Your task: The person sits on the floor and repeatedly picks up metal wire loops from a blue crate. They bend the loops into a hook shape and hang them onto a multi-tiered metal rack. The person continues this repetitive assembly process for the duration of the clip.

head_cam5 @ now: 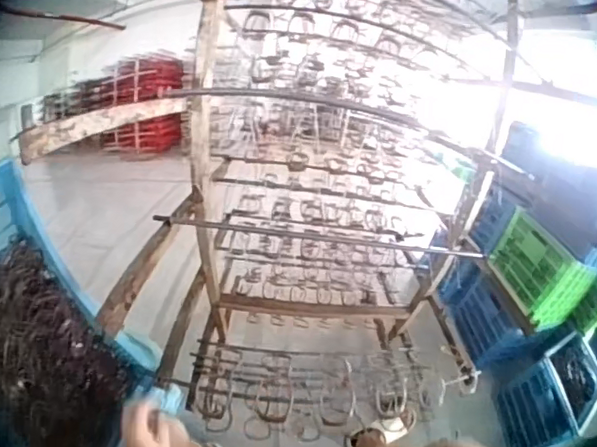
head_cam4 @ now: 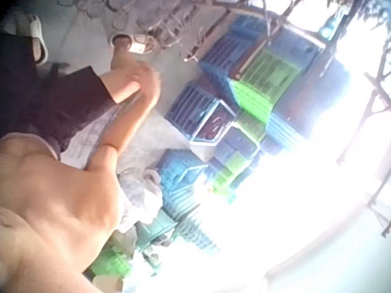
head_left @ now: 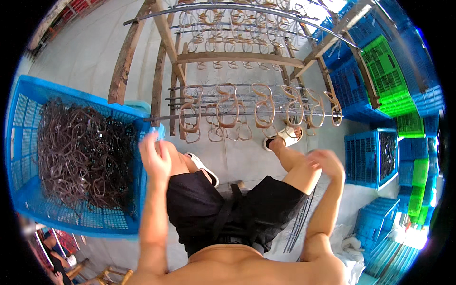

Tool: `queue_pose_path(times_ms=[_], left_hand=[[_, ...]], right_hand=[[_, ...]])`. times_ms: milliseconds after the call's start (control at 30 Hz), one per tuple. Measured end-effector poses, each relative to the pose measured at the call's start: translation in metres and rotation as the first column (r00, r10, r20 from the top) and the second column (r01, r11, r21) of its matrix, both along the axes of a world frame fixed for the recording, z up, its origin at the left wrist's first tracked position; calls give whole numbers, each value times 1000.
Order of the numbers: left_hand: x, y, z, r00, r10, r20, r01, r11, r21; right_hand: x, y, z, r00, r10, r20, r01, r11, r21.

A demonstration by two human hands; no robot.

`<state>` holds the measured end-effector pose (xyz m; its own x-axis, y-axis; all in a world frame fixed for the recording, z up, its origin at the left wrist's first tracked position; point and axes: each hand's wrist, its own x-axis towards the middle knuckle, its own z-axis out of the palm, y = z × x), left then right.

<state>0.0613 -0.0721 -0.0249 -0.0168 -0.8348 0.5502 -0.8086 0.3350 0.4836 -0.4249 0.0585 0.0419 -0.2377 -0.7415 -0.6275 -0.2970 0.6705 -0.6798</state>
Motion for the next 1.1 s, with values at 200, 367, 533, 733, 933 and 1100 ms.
queue_pose_path(times_ms=[200,367,533,733,933,1100], left_hand=[[14,-85,-3,750,-234,619,131,969,208],[32,-101,26,732,-285,619,183,957,225],[8,-183,37,801,-180,571,189,981,44],[-19,-296,-16,838,-119,533,150,988,-15],[-11,-291,-32,854,-127,505,65,988,138],[-30,-278,-4,888,-130,442,29,973,229]], right_hand=[[-110,-68,-67,19,-197,-980,-632,757,-164],[-132,-100,-76,171,-68,-983,-607,779,-160],[-132,-114,-52,-41,-292,-955,-656,729,-195],[-116,-173,-42,286,-361,-888,-608,648,-459],[-158,-263,-77,154,-309,-938,-546,765,-342],[-181,-288,-103,88,-338,-937,-452,825,-340]])
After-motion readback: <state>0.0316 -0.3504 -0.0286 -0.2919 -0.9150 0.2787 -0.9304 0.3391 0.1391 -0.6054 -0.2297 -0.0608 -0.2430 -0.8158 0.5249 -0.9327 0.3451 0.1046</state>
